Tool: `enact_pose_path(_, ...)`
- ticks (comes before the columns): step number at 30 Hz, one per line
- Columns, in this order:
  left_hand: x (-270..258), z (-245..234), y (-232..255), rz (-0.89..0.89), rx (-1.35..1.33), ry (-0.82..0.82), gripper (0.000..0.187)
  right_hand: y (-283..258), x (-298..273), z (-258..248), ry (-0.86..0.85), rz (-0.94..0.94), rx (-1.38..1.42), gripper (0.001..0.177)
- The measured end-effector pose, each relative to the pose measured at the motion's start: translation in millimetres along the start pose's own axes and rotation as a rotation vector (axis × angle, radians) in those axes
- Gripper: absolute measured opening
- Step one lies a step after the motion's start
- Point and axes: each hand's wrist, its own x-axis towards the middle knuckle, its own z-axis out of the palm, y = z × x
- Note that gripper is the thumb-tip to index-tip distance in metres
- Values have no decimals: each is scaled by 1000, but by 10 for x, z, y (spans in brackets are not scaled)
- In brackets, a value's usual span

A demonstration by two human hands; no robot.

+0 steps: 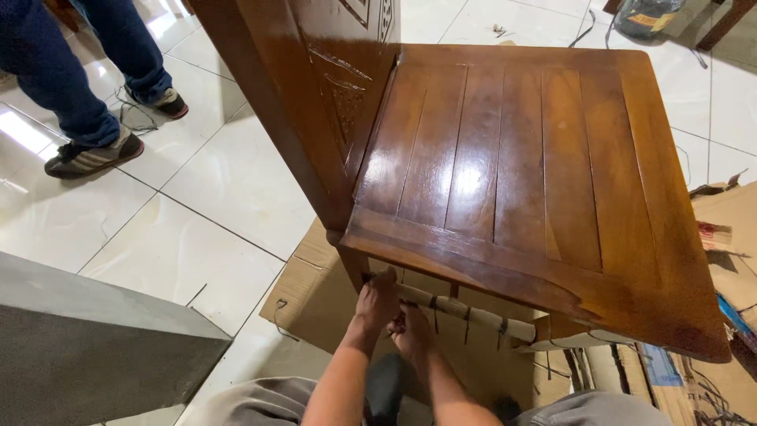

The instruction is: Wrapping the legs of a wooden chair with protective material and securing them with wire ties

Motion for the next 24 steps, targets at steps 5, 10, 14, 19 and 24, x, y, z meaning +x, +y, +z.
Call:
enact_pose_path(5, 67, 230, -211, 74, 365, -44, 22, -36, 76, -22, -72, 56, -43, 23)
enact_pose_path(10, 110, 393, -202, 84, 511, 141, 14, -83, 24, -1, -70, 33, -76, 21)
enact_pose_path(14, 133, 373, -113, -133, 353, 205, 33, -70, 120, -59, 11, 80, -133, 21)
enact_pose_path(19, 178, 411, -112, -202, 368, 175, 32, -119, 28, 45, 7, 84, -165, 25)
enact_pose_path(24, 246, 513, -171, -245, 448, 168, 33, -143, 6, 89, 66, 97, -294, 33)
